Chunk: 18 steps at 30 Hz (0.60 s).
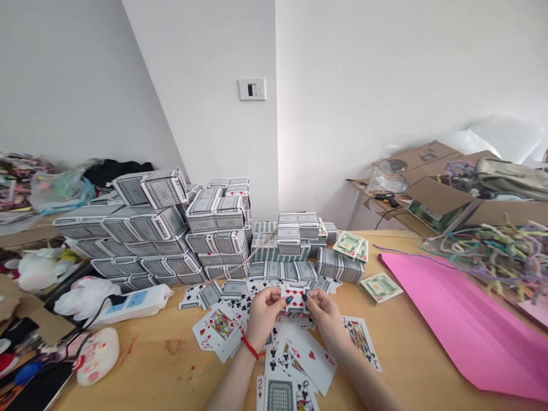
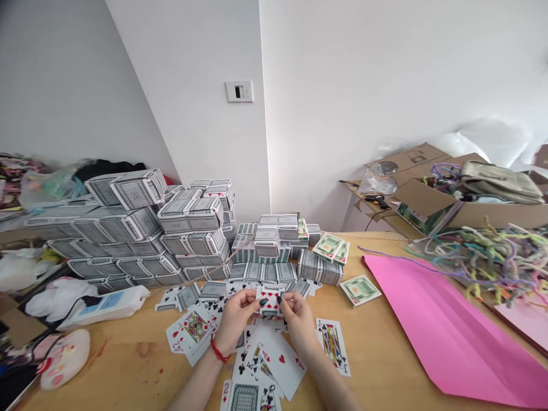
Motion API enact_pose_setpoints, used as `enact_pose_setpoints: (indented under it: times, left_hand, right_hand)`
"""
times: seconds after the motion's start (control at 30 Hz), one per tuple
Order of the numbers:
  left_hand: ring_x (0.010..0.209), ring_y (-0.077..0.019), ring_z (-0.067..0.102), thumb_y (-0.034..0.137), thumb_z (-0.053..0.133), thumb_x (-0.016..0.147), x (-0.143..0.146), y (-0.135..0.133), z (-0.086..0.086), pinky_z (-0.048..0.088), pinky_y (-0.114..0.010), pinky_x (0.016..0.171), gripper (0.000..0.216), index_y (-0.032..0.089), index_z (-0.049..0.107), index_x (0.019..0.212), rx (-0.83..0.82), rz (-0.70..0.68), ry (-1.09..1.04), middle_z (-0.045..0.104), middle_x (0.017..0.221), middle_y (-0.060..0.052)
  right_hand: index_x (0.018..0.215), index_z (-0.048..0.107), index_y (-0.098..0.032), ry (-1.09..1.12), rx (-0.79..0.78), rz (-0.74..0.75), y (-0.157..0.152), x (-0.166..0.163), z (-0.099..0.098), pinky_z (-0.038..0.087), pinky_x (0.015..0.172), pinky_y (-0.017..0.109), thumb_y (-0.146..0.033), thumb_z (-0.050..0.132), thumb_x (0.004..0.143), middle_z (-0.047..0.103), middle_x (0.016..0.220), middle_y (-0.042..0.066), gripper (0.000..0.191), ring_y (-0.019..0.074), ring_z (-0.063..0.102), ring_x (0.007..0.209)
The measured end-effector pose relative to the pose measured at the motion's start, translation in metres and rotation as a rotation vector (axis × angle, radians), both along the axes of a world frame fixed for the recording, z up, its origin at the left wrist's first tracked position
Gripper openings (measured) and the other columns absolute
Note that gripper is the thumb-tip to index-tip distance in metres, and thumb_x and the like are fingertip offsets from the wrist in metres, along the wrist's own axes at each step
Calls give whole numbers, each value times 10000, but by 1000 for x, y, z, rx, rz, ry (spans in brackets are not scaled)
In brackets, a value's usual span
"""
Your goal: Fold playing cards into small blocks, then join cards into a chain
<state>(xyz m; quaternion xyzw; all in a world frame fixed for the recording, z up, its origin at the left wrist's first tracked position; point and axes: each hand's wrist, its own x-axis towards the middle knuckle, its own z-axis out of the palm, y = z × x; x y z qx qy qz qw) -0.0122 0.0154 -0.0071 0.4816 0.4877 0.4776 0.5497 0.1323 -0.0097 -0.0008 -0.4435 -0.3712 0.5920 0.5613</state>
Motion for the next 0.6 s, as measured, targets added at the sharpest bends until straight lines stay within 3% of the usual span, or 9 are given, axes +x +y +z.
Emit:
enact_pose_setpoints:
  times: [0.2,0.3,0.4,0.5,0.6]
  left_hand:
    - [545,-129,521,252,585,672,-5,3,-3,425,-235,533,111,144,583,644,99,-79,133,565,575,3]
    - [547,-133,522,241,542,707,-5,0,-2,420,-236,533,119,154,603,653,154,-112,206,576,578,-2]
    - [698,-167,579,220,489,739,-4,-3,1,450,-265,634,159,172,632,787,206,-58,220,644,763,-37]
    - [834,-190,584,225,463,756,-3,-4,4,446,-298,747,198,184,631,853,232,21,227,649,890,-54]
    - [864,-198,578,232,462,762,0,-7,7,433,-312,793,193,183,632,840,243,11,242,646,893,-59]
  right_hand:
    - [1012,550,-204,-156,55,-7,-1,3,7,405,485,236,-463,603,683,542,556,-31,421,137,504,513]
    - [881,628,-181,-230,75,-24,1,5,5,418,531,245,-475,601,677,600,650,15,358,159,538,604]
    - [737,626,-160,-237,28,25,2,7,1,421,530,253,-501,597,669,611,648,30,349,162,541,585]
    - [723,613,-157,-235,14,101,2,7,1,415,540,253,-475,613,663,614,650,28,323,162,542,589]
    - [742,613,-163,-203,31,145,1,6,2,394,534,241,-413,614,675,605,647,14,259,148,527,582]
